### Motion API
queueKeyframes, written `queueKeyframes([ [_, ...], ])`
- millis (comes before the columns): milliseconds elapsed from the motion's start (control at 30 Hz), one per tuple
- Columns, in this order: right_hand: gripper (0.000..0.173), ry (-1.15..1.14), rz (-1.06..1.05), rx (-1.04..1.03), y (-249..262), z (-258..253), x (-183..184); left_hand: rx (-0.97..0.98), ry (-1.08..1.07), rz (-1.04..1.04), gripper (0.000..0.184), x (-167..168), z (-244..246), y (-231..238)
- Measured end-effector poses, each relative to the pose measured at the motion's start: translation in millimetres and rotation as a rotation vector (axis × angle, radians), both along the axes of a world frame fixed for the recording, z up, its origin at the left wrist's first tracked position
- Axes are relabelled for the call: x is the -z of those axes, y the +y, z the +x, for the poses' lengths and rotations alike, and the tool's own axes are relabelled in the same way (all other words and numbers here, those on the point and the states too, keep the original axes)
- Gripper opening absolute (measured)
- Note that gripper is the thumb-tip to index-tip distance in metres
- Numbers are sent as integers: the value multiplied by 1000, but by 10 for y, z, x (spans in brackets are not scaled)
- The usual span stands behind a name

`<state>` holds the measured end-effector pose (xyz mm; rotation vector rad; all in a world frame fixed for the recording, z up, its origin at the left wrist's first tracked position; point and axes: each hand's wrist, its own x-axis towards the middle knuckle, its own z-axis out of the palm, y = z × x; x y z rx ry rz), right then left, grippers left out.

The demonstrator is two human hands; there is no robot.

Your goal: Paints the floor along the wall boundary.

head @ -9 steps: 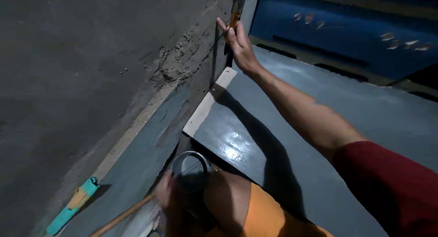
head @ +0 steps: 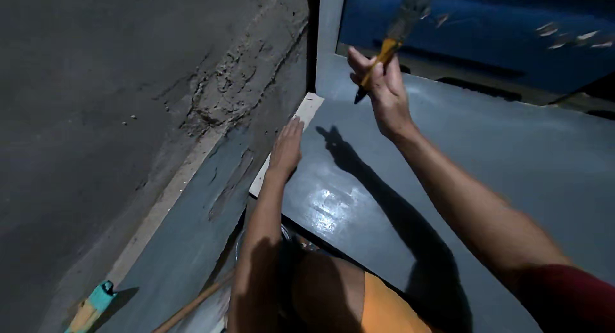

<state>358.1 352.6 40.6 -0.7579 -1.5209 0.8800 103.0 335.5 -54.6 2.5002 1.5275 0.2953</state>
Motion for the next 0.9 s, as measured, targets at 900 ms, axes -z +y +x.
queueKeyframes([
  [900, 47, -86, -276, 96, -1050, 989, 548, 124, 424, -296, 60, 264, 51, 758],
])
